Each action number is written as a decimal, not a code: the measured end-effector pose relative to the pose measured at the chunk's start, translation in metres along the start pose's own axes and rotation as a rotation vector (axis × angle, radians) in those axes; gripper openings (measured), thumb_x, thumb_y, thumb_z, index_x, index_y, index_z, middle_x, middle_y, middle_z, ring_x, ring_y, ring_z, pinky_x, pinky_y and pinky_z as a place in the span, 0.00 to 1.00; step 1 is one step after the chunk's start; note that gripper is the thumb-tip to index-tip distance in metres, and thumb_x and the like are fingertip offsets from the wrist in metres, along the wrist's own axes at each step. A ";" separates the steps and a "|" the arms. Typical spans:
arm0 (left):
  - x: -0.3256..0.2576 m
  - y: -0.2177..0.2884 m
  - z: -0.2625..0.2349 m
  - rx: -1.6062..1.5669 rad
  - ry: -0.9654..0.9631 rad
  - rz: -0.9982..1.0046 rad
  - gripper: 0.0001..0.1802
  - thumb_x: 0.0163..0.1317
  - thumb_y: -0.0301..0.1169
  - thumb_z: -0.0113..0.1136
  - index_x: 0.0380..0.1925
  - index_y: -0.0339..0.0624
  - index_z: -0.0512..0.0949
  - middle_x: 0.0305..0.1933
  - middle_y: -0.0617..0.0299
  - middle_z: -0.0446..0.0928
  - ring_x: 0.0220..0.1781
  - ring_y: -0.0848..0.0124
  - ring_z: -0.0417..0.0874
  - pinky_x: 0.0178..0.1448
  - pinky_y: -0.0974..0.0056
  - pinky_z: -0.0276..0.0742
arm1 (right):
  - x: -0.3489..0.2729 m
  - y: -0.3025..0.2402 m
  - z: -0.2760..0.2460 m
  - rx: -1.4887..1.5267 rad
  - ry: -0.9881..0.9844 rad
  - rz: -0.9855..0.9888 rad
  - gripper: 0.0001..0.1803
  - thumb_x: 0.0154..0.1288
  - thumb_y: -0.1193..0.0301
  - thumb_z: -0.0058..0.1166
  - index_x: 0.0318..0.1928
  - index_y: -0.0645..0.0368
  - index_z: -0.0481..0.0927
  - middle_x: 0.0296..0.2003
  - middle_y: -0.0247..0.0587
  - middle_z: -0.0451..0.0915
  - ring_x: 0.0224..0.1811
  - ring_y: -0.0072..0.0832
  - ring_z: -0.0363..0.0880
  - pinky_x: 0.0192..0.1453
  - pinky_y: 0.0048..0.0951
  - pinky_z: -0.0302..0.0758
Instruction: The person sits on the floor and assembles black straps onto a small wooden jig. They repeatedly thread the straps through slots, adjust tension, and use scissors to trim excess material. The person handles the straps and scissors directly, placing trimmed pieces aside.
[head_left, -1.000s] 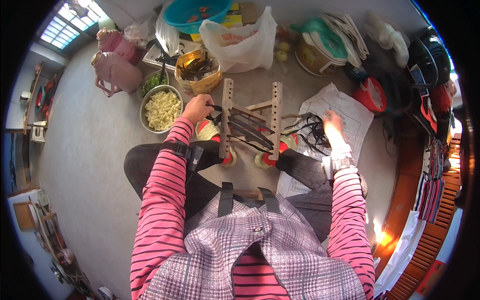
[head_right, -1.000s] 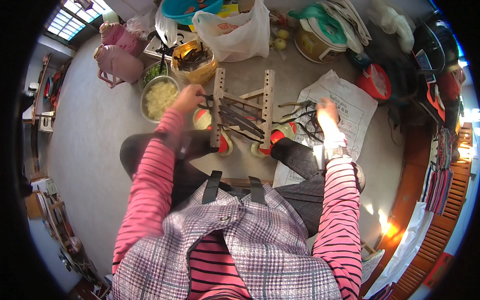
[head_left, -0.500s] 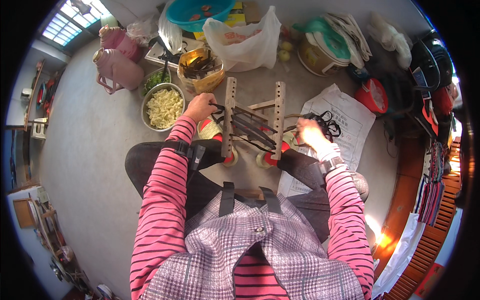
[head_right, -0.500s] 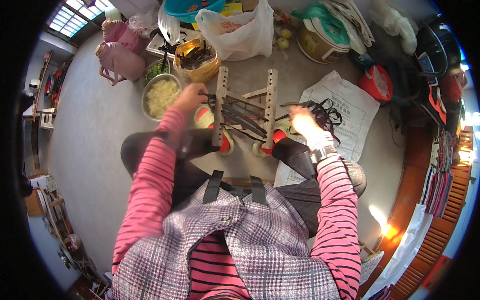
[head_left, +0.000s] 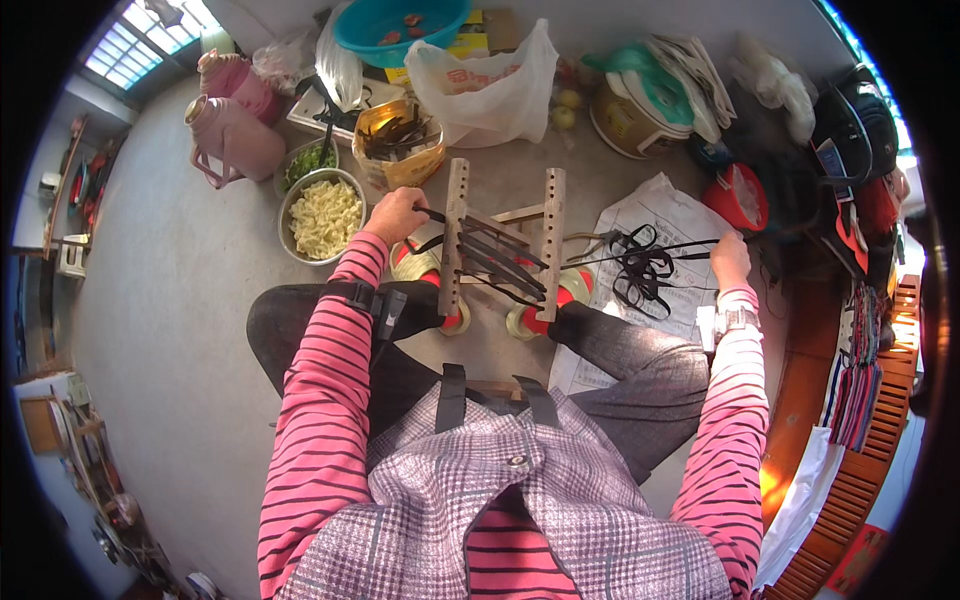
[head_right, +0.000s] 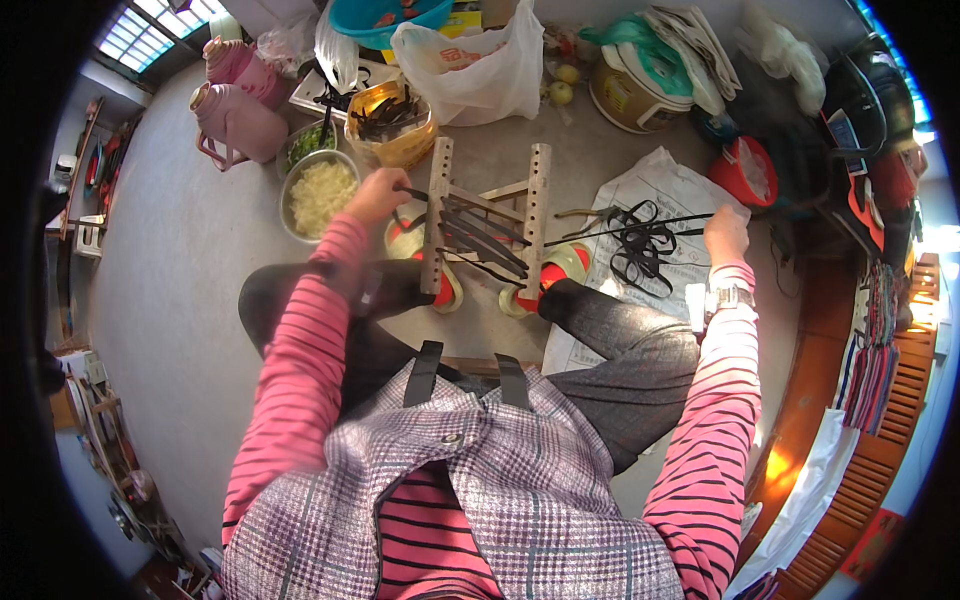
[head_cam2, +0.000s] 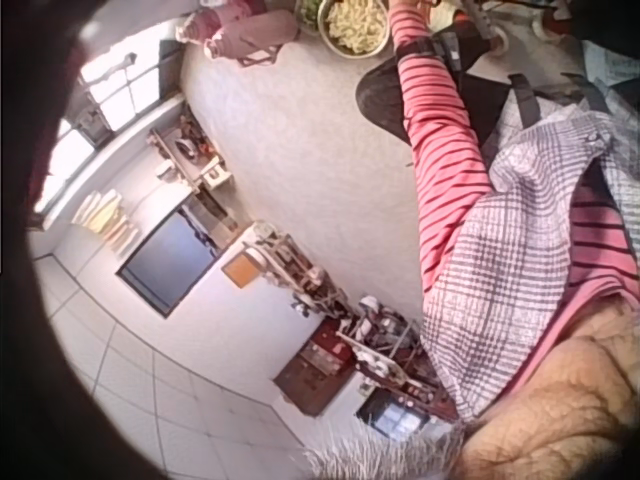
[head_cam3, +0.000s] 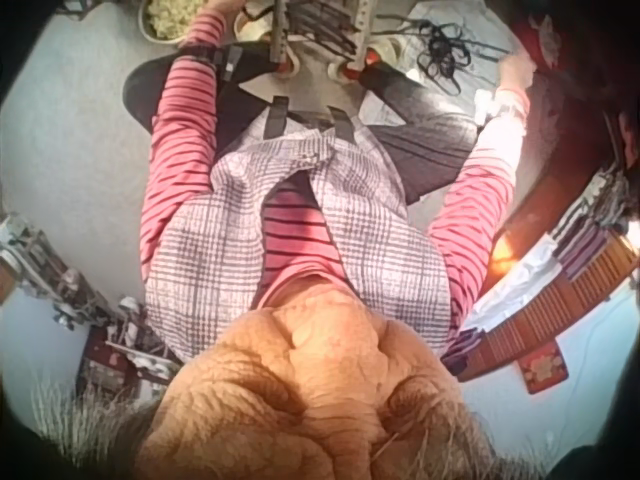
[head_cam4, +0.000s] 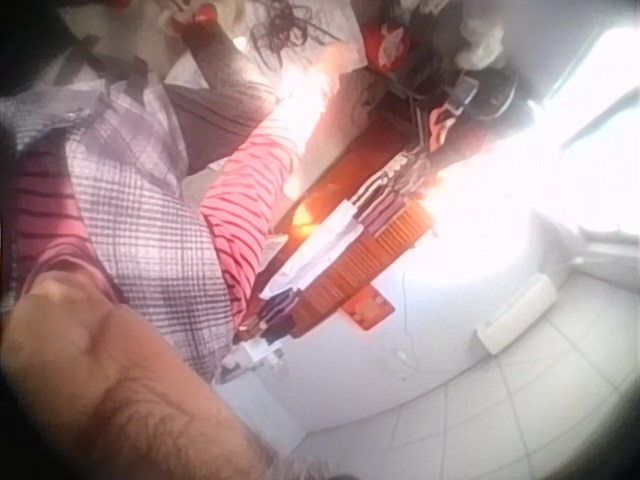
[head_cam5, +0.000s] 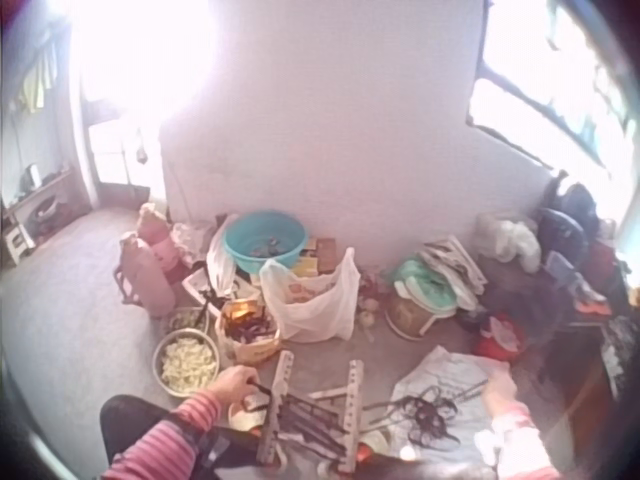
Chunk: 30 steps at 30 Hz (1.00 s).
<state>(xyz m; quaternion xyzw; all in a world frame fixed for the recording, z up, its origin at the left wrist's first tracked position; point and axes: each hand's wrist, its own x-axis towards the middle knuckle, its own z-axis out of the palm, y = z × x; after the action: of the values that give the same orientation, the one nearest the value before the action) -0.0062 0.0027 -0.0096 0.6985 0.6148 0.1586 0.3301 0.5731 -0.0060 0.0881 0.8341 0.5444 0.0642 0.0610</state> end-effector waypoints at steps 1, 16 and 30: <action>0.000 0.000 0.000 0.003 0.003 0.000 0.11 0.48 0.32 0.63 0.32 0.42 0.81 0.34 0.53 0.82 0.41 0.54 0.82 0.47 0.57 0.77 | -0.001 -0.008 0.000 -0.021 -0.068 0.022 0.11 0.62 0.70 0.47 0.43 0.59 0.78 0.41 0.56 0.81 0.47 0.53 0.80 0.49 0.50 0.76; -0.002 0.003 -0.002 -0.016 -0.005 0.005 0.11 0.48 0.32 0.63 0.31 0.41 0.80 0.33 0.53 0.82 0.40 0.54 0.82 0.46 0.56 0.76 | -0.125 -0.170 0.071 0.936 -0.892 -0.495 0.15 0.63 0.71 0.46 0.50 0.59 0.77 0.22 0.34 0.76 0.23 0.21 0.72 0.30 0.27 0.71; -0.003 -0.002 -0.002 -0.010 0.029 0.017 0.09 0.48 0.32 0.63 0.30 0.42 0.81 0.32 0.55 0.82 0.40 0.55 0.82 0.46 0.57 0.77 | -0.022 -0.053 0.085 0.419 -0.436 -0.258 0.13 0.54 0.67 0.53 0.36 0.62 0.80 0.39 0.58 0.80 0.44 0.50 0.78 0.49 0.44 0.74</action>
<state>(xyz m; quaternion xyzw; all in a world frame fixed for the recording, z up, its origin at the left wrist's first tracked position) -0.0098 0.0004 -0.0092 0.6997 0.6128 0.1743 0.3234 0.5317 -0.0079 -0.0053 0.7468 0.6211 -0.2375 0.0107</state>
